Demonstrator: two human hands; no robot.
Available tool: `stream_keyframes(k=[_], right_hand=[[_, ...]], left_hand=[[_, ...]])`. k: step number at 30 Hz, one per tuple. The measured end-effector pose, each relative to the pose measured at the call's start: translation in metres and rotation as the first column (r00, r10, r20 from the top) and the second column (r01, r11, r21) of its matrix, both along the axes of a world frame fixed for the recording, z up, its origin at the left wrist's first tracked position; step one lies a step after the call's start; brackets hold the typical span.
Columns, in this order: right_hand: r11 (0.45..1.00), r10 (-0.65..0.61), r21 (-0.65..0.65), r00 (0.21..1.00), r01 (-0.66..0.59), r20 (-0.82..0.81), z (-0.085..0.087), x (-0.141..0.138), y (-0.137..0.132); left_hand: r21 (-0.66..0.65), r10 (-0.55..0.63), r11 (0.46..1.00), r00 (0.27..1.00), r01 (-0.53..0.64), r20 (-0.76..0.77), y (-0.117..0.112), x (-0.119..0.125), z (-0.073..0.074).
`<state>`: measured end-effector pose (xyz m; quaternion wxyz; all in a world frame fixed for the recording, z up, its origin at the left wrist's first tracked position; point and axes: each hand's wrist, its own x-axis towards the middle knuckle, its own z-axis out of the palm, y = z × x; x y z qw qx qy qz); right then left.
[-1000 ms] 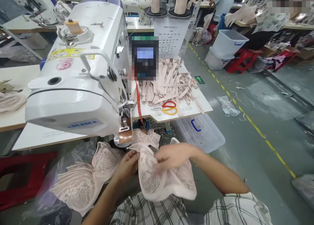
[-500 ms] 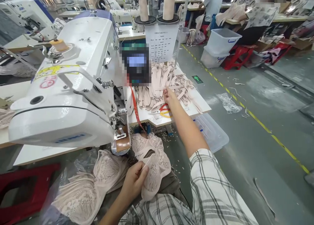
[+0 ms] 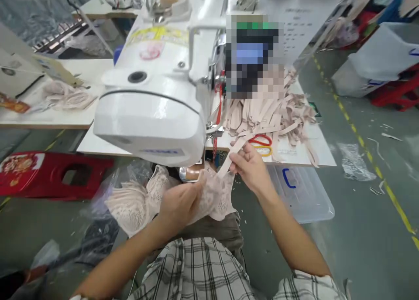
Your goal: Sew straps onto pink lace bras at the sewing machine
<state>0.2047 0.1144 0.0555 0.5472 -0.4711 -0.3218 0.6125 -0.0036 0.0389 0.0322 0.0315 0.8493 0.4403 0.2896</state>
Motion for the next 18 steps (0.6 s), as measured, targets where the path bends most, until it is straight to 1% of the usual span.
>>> stream_keyframes(k=[2,3,4,6,8,10,13,15,16,18], right_hand=[[0.987,0.159,0.001,0.985,-0.160,0.063,-0.005,-0.008,-0.011],[0.974,0.224,0.005,0.969,-0.226,0.105,-0.008,-0.012,-0.012],[0.962,0.269,0.010,0.952,-0.273,0.148,-0.010,-0.015,-0.012],[0.947,0.306,0.023,0.924,-0.320,0.231,-0.012,-0.020,-0.007],[0.946,0.293,0.043,0.903,-0.322,0.314,-0.013,-0.025,0.001],[0.948,0.250,0.082,0.877,-0.308,0.411,-0.014,-0.031,0.009],[0.930,0.165,0.186,0.813,-0.317,0.558,-0.015,-0.038,0.018],[0.904,0.091,0.261,0.749,-0.338,0.656,-0.017,-0.041,0.023],[0.887,0.051,0.292,0.706,-0.357,0.706,-0.017,-0.042,0.025],[0.843,-0.031,0.342,0.595,-0.416,0.803,-0.019,-0.043,0.029]], left_hand=[[-0.015,0.111,0.994,0.992,-0.112,-0.059,0.003,-0.010,0.006],[-0.042,0.142,0.988,0.987,-0.145,-0.075,0.004,-0.014,0.009],[-0.081,0.157,0.983,0.985,-0.163,-0.076,0.005,-0.017,0.011],[-0.204,0.155,0.965,0.987,-0.162,-0.050,0.006,-0.022,0.014],[-0.346,0.131,0.930,0.991,-0.123,0.001,0.008,-0.026,0.017],[-0.451,0.095,0.890,0.995,-0.067,0.041,0.011,-0.030,0.018],[-0.509,0.059,0.860,0.997,-0.026,0.047,0.017,-0.034,0.021],[-0.558,0.064,0.830,0.996,-0.019,0.062,0.019,-0.035,0.024],[-0.587,0.074,0.809,0.993,-0.005,0.094,0.019,-0.035,0.025],[-0.632,0.111,0.773,0.973,0.043,0.203,0.019,-0.035,0.027]])
